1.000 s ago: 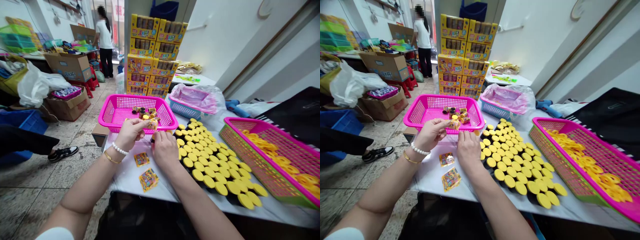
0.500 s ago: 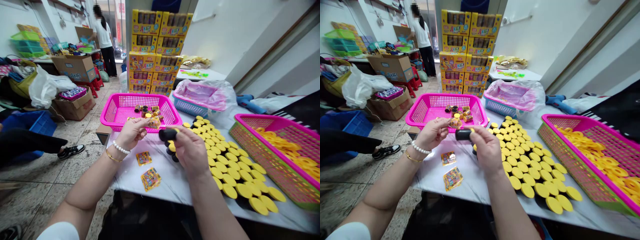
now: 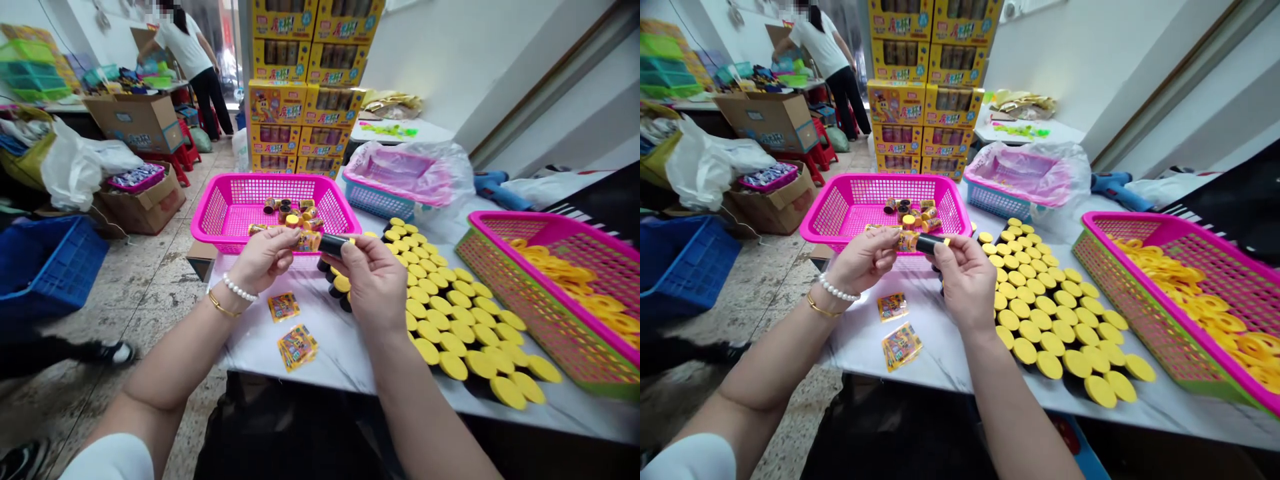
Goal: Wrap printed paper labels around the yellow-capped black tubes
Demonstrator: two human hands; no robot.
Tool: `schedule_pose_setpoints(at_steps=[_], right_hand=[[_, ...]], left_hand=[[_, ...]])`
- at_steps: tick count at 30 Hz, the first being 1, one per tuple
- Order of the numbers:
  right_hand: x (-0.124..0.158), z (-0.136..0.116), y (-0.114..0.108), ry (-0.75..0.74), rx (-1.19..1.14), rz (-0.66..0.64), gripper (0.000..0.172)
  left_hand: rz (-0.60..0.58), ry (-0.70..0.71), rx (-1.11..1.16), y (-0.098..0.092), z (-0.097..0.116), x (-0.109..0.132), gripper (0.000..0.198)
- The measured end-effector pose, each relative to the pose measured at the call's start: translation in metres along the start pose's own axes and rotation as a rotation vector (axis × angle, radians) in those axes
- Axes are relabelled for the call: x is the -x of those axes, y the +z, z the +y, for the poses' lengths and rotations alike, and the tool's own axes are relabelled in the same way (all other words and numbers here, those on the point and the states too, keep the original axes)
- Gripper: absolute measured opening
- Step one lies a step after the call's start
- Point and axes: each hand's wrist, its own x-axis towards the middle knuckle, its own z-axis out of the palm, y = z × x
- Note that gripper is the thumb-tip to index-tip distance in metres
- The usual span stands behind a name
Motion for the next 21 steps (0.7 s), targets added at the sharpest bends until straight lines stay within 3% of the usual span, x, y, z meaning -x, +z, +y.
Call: schedule_pose_setpoints(at_steps=[5,12,21], right_hand=[[0.000,0.000,0.000,-0.006,-0.036,0.001,0.032],[-0.004,0.005,0.000,0.149,-0.193,-0.079,0.033],[0.002,0.003,0.003,0.075,-0.109,-0.056,0.030]], left_hand=[[0.032,-0.014,-0.019,0.004,-0.002,0.001,0.027],[0.009,-0.042,0.079,0.008,-0.004,0.000,0.024],[0.001,-0.084,0.130,0.010,-0.002,0.003,0.029]])
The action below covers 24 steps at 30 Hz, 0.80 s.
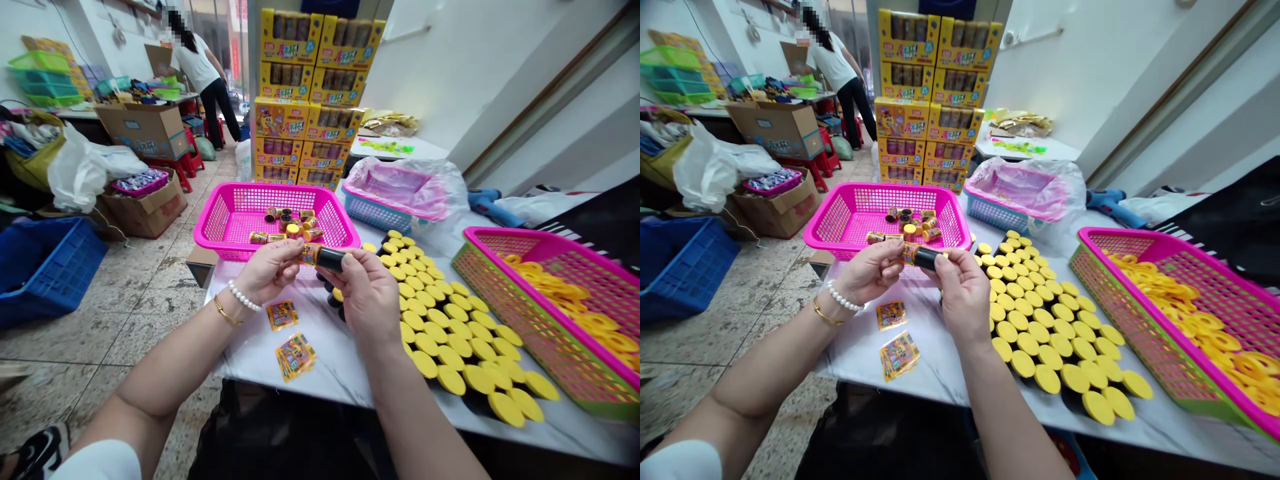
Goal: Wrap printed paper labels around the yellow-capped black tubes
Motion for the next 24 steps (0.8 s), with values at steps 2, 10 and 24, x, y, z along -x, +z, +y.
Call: schedule_pose_setpoints(at_steps=[2,10,24], right_hand=[[0.000,-0.001,0.000,0.023,0.008,-0.006,0.031],[0.003,-0.005,-0.001,-0.136,0.170,0.017,0.026],[0.007,-0.011,-0.007,-0.315,0.282,-0.158,0.034]], left_hand=[[-0.034,0.015,-0.033,-0.002,-0.002,-0.001,0.030],[-0.037,0.077,-0.201,-0.011,-0.008,-0.004,0.029],[-0.196,0.315,-0.558,-0.004,0.004,0.011,0.037]])
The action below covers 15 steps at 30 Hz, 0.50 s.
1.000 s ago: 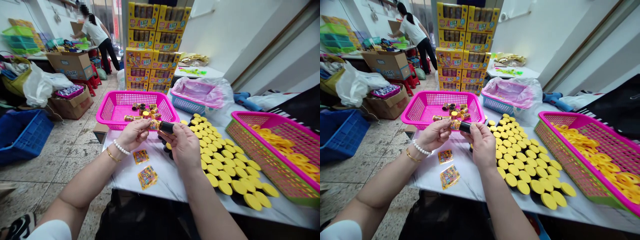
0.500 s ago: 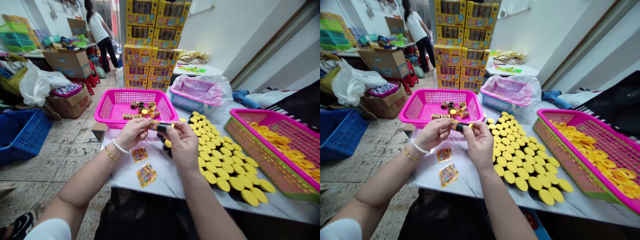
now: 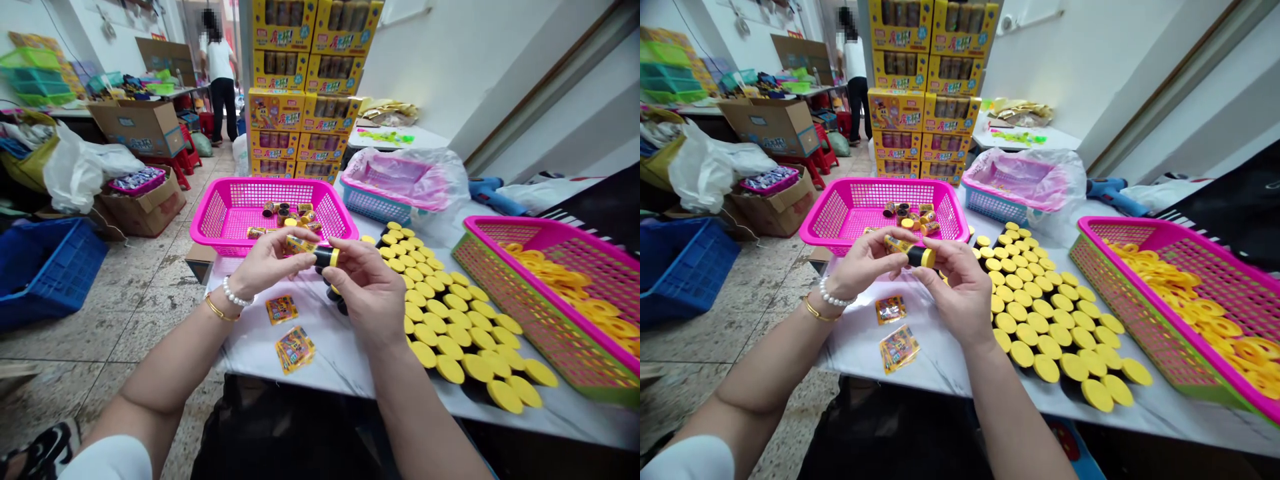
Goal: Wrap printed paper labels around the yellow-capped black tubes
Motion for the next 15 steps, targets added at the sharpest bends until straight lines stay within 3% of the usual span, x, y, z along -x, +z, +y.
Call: schedule_pose_setpoints(at_steps=[3,9,15], right_hand=[[0.000,0.003,-0.001,-0.041,0.132,-0.022,0.035],[0.001,0.004,0.001,-0.228,0.340,0.011,0.027],[-0.001,0.009,0.006,-0.381,0.554,-0.007,0.018]], left_hand=[[0.005,-0.011,-0.022,-0.003,-0.002,-0.002,0.031],[-0.045,-0.009,0.041,-0.008,-0.012,-0.007,0.036],[-0.028,0.024,-0.053,-0.007,-0.019,-0.008,0.035]])
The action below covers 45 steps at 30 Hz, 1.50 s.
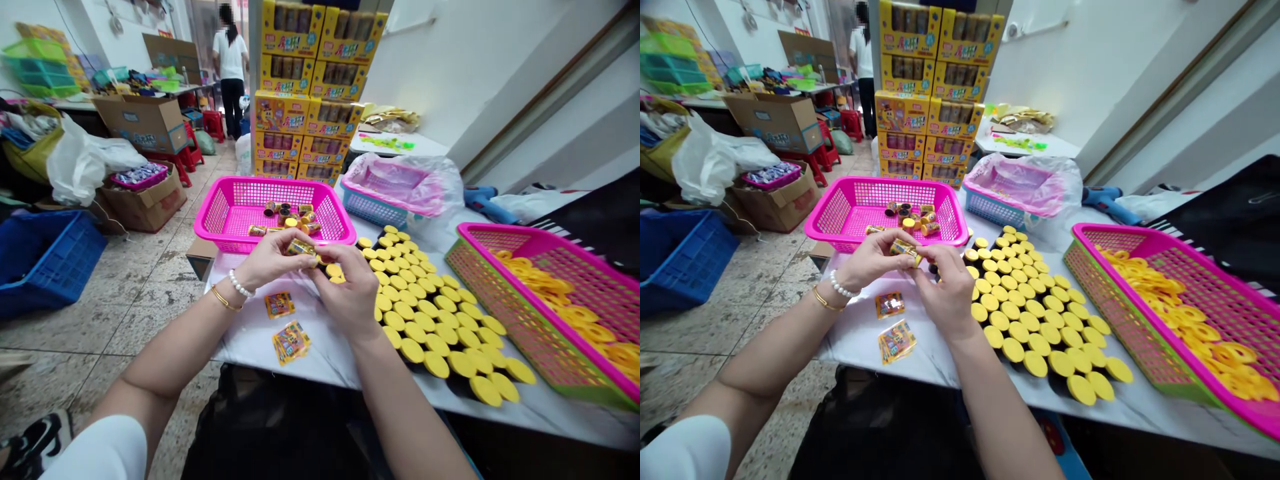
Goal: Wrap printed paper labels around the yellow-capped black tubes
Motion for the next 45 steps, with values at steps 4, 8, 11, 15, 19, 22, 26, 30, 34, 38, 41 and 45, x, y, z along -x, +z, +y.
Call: schedule_pose_setpoints(at_steps=[4,8,11,15,19,22,26,30,34,38,41,45], right_hand=[[0.002,0.003,0.001,-0.035,0.043,0.022,0.023],[0.006,0.003,0.001,-0.048,-0.003,0.004,0.024],[0.007,0.005,0.004,0.138,-0.146,0.014,0.020],[0.006,0.008,0.008,0.541,-0.468,-0.020,0.027],[0.007,0.006,0.008,0.456,-0.494,0.044,0.033],[0.010,0.004,0.006,0.307,-0.395,0.038,0.028],[0.009,0.006,0.007,0.540,-0.495,0.011,0.026],[0.006,0.014,0.010,0.758,-0.703,-0.042,0.030],[0.003,0.018,0.009,0.807,-0.805,-0.135,0.035],[0.002,0.011,0.001,0.716,-0.768,-0.235,0.039],[0.005,0.005,-0.002,0.638,-0.726,-0.247,0.045],[0.001,0.003,0.004,0.669,-0.720,-0.154,0.042]], left_hand=[[0.024,-0.060,-0.027,0.000,0.003,0.001,0.048],[0.026,-0.046,-0.029,0.000,0.004,0.001,0.042],[0.067,0.031,-0.108,0.005,0.002,0.001,0.039],[0.050,-0.014,-0.151,0.006,0.001,0.002,0.047],[0.011,-0.107,-0.106,-0.003,0.006,0.004,0.051],[-0.035,-0.129,-0.105,-0.008,0.009,0.005,0.045],[-0.029,0.058,-0.101,-0.005,0.008,0.005,0.030],[-0.041,0.080,-0.157,0.000,0.003,0.004,0.027],[-0.066,-0.076,-0.166,0.003,0.000,0.004,0.034],[-0.021,-0.186,-0.114,0.003,0.000,0.005,0.046],[-0.062,-0.217,0.016,0.001,0.001,0.005,0.054],[-0.165,-0.165,0.147,-0.004,0.000,0.005,0.060]])
